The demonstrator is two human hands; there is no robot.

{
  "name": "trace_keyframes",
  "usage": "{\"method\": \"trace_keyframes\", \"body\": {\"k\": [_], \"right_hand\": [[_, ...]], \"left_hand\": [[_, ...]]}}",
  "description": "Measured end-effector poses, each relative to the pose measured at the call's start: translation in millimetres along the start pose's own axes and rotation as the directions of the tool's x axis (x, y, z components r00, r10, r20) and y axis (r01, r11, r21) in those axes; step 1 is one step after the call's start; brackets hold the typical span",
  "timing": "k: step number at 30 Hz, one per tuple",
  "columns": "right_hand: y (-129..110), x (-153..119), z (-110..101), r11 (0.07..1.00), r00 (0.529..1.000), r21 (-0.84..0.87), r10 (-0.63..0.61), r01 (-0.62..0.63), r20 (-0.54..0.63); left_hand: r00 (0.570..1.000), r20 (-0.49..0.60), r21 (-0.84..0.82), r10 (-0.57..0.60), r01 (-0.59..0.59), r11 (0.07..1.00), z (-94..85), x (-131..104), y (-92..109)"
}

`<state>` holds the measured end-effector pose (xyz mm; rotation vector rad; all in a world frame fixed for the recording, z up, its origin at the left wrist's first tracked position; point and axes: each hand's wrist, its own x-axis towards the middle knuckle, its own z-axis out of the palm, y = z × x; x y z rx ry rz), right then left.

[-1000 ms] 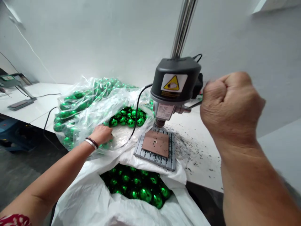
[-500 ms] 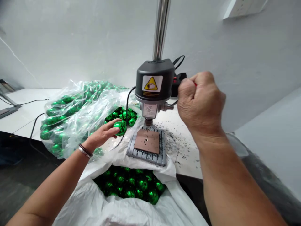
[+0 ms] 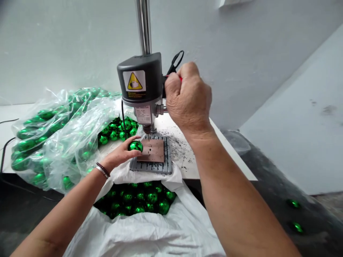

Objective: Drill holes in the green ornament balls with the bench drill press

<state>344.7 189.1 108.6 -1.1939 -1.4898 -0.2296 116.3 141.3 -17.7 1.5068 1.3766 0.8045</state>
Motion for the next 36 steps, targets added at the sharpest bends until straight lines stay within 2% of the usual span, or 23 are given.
{"method": "trace_keyframes", "body": {"k": [3, 9, 12, 15, 20, 23, 26, 29, 31, 33, 36], "right_hand": [[-2, 1, 0, 0.998, 0.998, -0.015, 0.061, -0.061, 0.008], [-11, 1, -2, 0.996, 0.999, 0.077, 0.05, -0.05, 0.013], [-23, 4, -7, 0.981, 0.978, -0.008, 0.194, -0.194, 0.073], [-34, 6, -12, 0.962, 0.953, -0.067, 0.271, -0.265, 0.132], [-37, 5, -13, 0.962, 0.949, -0.051, 0.271, -0.267, 0.16], [-37, 4, -12, 0.962, 0.947, -0.048, 0.272, -0.268, 0.168], [-38, 4, -12, 0.963, 0.947, -0.052, 0.269, -0.264, 0.177], [-38, 5, -13, 0.963, 0.946, -0.071, 0.27, -0.261, 0.181], [-38, 5, -13, 0.964, 0.947, -0.079, 0.265, -0.255, 0.179], [-38, 5, -13, 0.964, 0.949, -0.083, 0.265, -0.254, 0.173], [-37, 5, -12, 0.965, 0.955, -0.061, 0.261, -0.254, 0.141]], "left_hand": [[0.993, 0.087, 0.145, 0.077, -0.089, 0.985, 0.7, 4, -3], [0.998, 0.064, 0.191, 0.013, -0.025, 0.981, 7.4, 15, -15], [0.994, 0.092, 0.196, 0.054, -0.071, 0.978, 9.1, 22, -19], [0.997, 0.035, 0.267, 0.067, -0.074, 0.961, 10.7, 26, -20], [0.959, 0.08, 0.391, 0.271, -0.28, 0.877, 18.2, 29, -26], [0.951, 0.053, 0.437, 0.306, -0.297, 0.849, 22.1, 28, -31], [0.963, 0.008, 0.339, 0.269, -0.255, 0.905, 22.0, 27, -31], [0.996, 0.019, 0.121, 0.084, -0.086, 0.989, 19.8, 28, -27], [1.0, 0.013, 0.034, -0.018, 0.018, 0.999, 18.7, 30, -25], [0.999, -0.016, 0.022, -0.032, 0.032, 0.999, 18.4, 32, -25], [0.999, -0.045, 0.096, 0.012, -0.008, 0.995, 18.9, 34, -27]]}}
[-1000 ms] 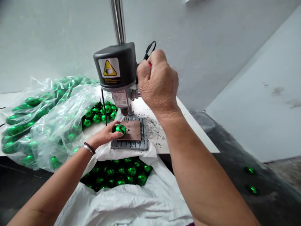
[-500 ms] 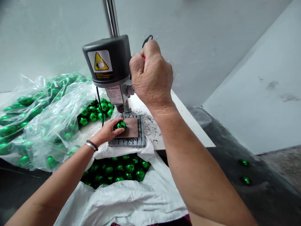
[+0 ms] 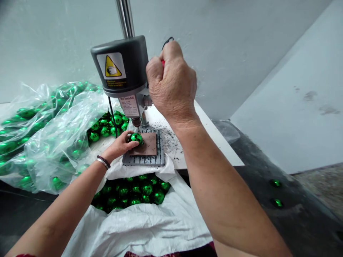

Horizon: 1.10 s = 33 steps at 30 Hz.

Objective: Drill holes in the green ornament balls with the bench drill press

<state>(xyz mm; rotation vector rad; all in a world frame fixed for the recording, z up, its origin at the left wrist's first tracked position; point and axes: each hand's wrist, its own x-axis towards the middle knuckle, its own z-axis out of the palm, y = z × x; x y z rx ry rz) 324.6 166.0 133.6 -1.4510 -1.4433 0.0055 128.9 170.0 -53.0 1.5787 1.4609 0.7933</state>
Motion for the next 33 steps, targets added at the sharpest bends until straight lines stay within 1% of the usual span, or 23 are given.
{"method": "trace_keyframes", "body": {"k": [4, 7, 9, 12, 15, 17, 19, 21, 25, 28, 30, 33], "right_hand": [[6, 2, 3, 0.994, 0.996, 0.085, -0.067, 0.072, -0.066], [13, 3, 6, 0.989, 0.989, 0.08, -0.115, 0.123, -0.091], [16, 3, 6, 0.988, 0.987, 0.068, -0.135, 0.141, -0.093], [15, 3, 5, 0.992, 0.991, 0.043, -0.116, 0.12, -0.072], [11, 2, 4, 0.997, 0.996, 0.014, -0.07, 0.07, -0.048], [10, 2, 4, 0.996, 0.995, 0.035, -0.084, 0.087, -0.058], [11, 2, 5, 0.989, 0.989, 0.073, -0.126, 0.132, -0.078], [11, 2, 5, 0.986, 0.987, 0.089, -0.135, 0.143, -0.089], [7, 1, 3, 0.997, 0.997, 0.055, -0.056, 0.06, -0.06], [4, 1, 2, 0.998, 0.998, 0.046, -0.039, 0.041, -0.045], [4, 1, 2, 0.998, 0.998, 0.05, -0.038, 0.04, -0.049], [7, 1, 3, 0.996, 0.996, 0.063, -0.06, 0.063, -0.06]], "left_hand": [[0.998, -0.041, 0.137, 0.048, -0.042, 0.99, 1.6, 0, 1], [0.997, -0.049, 0.193, 0.06, -0.049, 0.98, 4.5, 0, 7], [0.998, -0.033, 0.206, 0.057, -0.049, 0.977, 7.3, 0, 12], [0.999, -0.018, 0.22, 0.049, -0.044, 0.975, 11.1, 0, 18], [0.996, -0.023, 0.245, 0.087, -0.079, 0.966, 12.3, 1, 20], [0.992, 0.008, 0.229, 0.129, -0.127, 0.965, 11.6, 0, 19], [0.986, 0.054, 0.184, 0.157, -0.165, 0.969, 10.4, 0, 17], [0.984, 0.068, 0.151, 0.163, -0.172, 0.973, 9.5, -1, 15], [0.996, 0.005, 0.108, 0.092, -0.092, 0.99, 9.1, -2, 12], [0.999, -0.029, 0.074, 0.032, -0.03, 0.997, 8.4, -1, 12], [0.999, -0.031, 0.059, 0.025, -0.023, 0.998, 7.7, 0, 12], [0.999, -0.031, 0.059, 0.044, -0.042, 0.997, 7.2, 1, 11]]}}
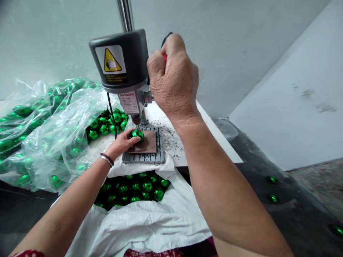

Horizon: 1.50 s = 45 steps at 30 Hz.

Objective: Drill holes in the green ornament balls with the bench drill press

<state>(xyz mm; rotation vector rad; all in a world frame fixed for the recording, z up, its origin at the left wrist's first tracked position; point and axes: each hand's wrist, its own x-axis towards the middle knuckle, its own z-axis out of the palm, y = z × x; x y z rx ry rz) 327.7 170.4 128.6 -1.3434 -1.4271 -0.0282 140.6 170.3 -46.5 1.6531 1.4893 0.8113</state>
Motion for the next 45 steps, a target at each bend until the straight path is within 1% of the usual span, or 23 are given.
{"method": "trace_keyframes", "body": {"k": [3, 10, 13, 17, 19, 22, 25, 27, 30, 35, 37, 41, 45], "right_hand": [[1, 0, 0, 1.0, 1.0, 0.009, -0.017, 0.017, -0.001], [-3, 0, -1, 0.999, 1.0, -0.037, 0.007, -0.006, 0.028], [-1, 0, -1, 0.999, 0.999, -0.045, 0.015, -0.013, 0.039], [2, 0, 1, 0.998, 0.998, 0.004, -0.055, 0.055, -0.004], [1, 1, 1, 0.999, 0.999, -0.011, -0.033, 0.033, -0.002], [-1, 0, 0, 0.999, 1.0, -0.037, 0.009, -0.008, 0.021], [0, -2, 0, 0.999, 0.999, 0.013, -0.042, 0.042, 0.002], [0, -2, -1, 0.999, 0.999, 0.027, -0.045, 0.045, -0.003], [-2, 7, -1, 1.0, 0.999, -0.026, 0.013, -0.012, 0.032], [-7, 37, 6, 0.991, 0.992, -0.1, 0.097, -0.088, 0.085], [-8, 44, 10, 0.988, 0.987, -0.115, 0.118, -0.106, 0.108], [-8, 45, 12, 0.988, 0.988, -0.116, 0.11, -0.097, 0.111], [-10, 40, 8, 0.986, 0.987, -0.127, 0.118, -0.104, 0.108]], "left_hand": [[1.0, -0.01, 0.022, 0.012, -0.012, 1.0, 1.8, 0, 0], [0.999, -0.024, 0.041, 0.036, -0.035, 0.999, 10.5, 1, 3], [0.999, -0.025, 0.0, 0.026, -0.026, 1.0, 11.1, 3, -2], [1.0, -0.02, -0.1, -0.012, 0.01, 0.995, 10.6, 4, -10], [0.999, -0.02, -0.097, -0.028, 0.026, 0.995, 10.6, 4, -10], [0.999, -0.012, -0.039, -0.033, 0.032, 0.999, 11.8, 3, -5], [1.0, 0.013, -0.015, -0.012, 0.013, 1.0, 13.3, 3, 3], [0.999, 0.031, -0.026, -0.015, 0.016, 1.0, 13.5, 4, 7], [0.998, 0.051, -0.026, -0.037, 0.038, 0.999, 12.6, 5, 8], [0.998, 0.038, -0.034, -0.05, 0.052, 0.998, 13.5, 2, 7], [0.998, 0.037, -0.046, -0.042, 0.044, 0.998, 15.2, 1, 6], [0.999, 0.03, -0.042, -0.027, 0.029, 0.999, 17.2, 1, 5], [0.998, 0.053, -0.029, -0.041, 0.042, 0.999, 15.8, 1, 5]]}}
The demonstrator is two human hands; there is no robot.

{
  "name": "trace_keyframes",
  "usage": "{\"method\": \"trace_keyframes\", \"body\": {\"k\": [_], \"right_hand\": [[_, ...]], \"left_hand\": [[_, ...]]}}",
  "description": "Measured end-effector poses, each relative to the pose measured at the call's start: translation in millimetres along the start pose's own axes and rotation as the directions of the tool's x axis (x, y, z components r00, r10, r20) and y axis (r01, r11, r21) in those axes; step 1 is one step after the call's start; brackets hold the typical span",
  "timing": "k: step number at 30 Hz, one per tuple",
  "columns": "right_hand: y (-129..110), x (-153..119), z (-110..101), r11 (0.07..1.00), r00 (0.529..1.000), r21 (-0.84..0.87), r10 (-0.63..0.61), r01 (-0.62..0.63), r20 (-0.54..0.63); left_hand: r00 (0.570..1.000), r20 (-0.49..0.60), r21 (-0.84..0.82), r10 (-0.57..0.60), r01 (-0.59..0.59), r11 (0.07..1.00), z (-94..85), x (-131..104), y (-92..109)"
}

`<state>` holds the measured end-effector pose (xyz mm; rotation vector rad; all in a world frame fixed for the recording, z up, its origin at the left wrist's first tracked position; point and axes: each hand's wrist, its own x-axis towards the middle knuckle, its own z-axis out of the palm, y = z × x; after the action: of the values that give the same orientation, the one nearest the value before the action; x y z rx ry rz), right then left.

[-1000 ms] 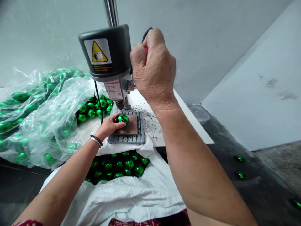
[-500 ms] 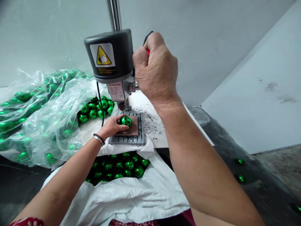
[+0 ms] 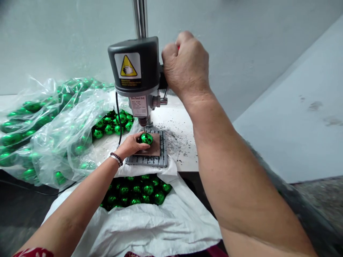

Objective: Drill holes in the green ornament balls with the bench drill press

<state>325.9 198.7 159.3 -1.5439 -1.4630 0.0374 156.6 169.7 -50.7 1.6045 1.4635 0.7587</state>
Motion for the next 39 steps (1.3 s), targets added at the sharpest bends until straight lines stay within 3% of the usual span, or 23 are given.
{"method": "trace_keyframes", "body": {"k": [3, 7, 13, 18, 23, 39], "right_hand": [[1, -11, -3, 0.999, 1.0, 0.026, -0.019, 0.019, -0.018], [17, -37, -3, 0.984, 0.985, 0.097, -0.143, 0.152, -0.1], [45, -70, 5, 0.91, 0.904, 0.135, -0.354, 0.392, -0.239], [49, -74, 6, 0.913, 0.902, 0.118, -0.355, 0.392, -0.247], [52, -76, 6, 0.905, 0.888, 0.102, -0.375, 0.413, -0.265], [71, -98, 18, 0.889, 0.844, 0.079, -0.396, 0.451, -0.361]], "left_hand": [[1.0, 0.002, 0.021, 0.015, -0.015, 1.0, -1.4, 0, 1], [1.0, 0.014, 0.037, -0.018, 0.017, 0.999, -1.7, 0, 3], [0.999, 0.034, 0.038, -0.014, 0.012, 0.999, -3.9, 2, 4], [0.991, 0.119, 0.024, -0.066, 0.063, 0.998, -9.9, 5, 6], [0.995, 0.079, 0.071, -0.058, 0.052, 0.996, -11.2, 5, 7], [0.995, 0.096, 0.048, 0.001, -0.006, 0.999, -8.6, 7, -4]]}}
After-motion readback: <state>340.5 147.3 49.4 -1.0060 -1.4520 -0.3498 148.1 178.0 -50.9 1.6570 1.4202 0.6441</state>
